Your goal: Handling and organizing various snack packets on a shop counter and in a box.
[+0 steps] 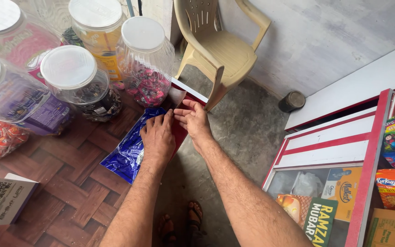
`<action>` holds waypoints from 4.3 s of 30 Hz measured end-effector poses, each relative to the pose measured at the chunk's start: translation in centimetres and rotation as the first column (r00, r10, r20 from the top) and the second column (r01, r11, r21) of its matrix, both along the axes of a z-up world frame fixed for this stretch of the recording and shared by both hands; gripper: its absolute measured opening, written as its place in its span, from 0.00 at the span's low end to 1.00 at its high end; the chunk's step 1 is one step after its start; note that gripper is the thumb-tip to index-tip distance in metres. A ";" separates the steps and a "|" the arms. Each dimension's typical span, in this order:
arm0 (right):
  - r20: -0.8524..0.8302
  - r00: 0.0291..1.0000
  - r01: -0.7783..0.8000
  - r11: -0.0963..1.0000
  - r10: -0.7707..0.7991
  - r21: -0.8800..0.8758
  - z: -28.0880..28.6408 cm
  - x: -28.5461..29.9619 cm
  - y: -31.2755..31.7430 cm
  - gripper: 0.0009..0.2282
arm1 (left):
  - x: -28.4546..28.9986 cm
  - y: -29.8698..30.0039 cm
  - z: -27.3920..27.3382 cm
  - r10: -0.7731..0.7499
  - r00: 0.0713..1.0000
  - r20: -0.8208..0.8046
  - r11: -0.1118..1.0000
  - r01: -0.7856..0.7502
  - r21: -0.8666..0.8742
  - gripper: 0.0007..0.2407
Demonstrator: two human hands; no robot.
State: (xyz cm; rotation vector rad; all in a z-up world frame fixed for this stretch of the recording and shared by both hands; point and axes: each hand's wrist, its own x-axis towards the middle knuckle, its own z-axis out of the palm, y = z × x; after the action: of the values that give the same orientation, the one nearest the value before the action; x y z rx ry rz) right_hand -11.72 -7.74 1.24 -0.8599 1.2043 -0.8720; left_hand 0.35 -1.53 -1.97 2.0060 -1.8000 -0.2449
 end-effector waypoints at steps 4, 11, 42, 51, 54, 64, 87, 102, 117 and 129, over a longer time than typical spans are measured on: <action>-0.169 0.985 -0.031 0.993 0.012 -0.114 -1.1 -0.5 0.0 0.20 | 1.0 -0.3 1.0 -0.013 0.995 -0.103 0.996 0.023 0.091 0.28; -0.666 0.746 -0.197 0.955 0.000 -0.220 -4.7 -1.8 0.4 0.17 | 2.6 -0.5 3.3 0.053 0.973 -0.224 0.985 -0.014 0.172 0.29; -0.611 0.673 -0.513 0.858 0.417 0.021 1.0 2.4 3.0 0.29 | 3.9 0.2 6.1 -0.020 0.972 -0.233 0.973 0.073 0.218 0.27; -0.493 0.764 -0.475 0.880 0.417 0.008 1.9 2.4 3.8 0.31 | 4.0 0.6 5.5 0.007 0.974 -0.225 0.976 0.042 0.213 0.27; -0.474 0.762 -0.481 0.876 0.440 0.040 1.8 2.5 3.6 0.33 | 4.6 0.7 5.0 -0.041 0.976 -0.216 0.977 0.085 0.197 0.31; -0.506 0.748 -0.467 0.882 0.430 0.059 1.9 3.1 3.7 0.34 | 4.1 1.4 4.3 -0.022 0.987 -0.157 0.974 0.057 0.220 0.38; -0.688 0.641 -0.431 0.901 0.339 0.042 -0.4 3.2 3.4 0.33 | 3.8 1.5 5.0 -0.056 0.990 -0.129 0.952 0.092 0.293 0.32; -0.754 0.613 -0.324 0.945 0.235 0.031 0.5 1.6 4.0 0.40 | 3.3 3.5 4.0 0.061 0.993 -0.100 0.991 -0.048 0.126 0.25; -0.819 0.393 -0.426 0.872 0.419 0.242 0.5 1.8 5.2 0.31 | 5.5 5.6 1.4 0.207 0.969 0.132 0.978 -0.209 -0.002 0.20; -0.836 0.235 -0.663 0.711 0.496 0.235 0.1 3.8 7.0 0.29 | 5.3 7.7 4.7 0.207 0.959 0.194 0.976 -0.217 0.030 0.21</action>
State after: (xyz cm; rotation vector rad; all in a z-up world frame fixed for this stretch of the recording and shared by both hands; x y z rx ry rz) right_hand -7.97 -0.78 1.31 -1.9046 1.4586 0.2189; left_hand 5.61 6.14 2.73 2.3058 -1.6823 -0.0343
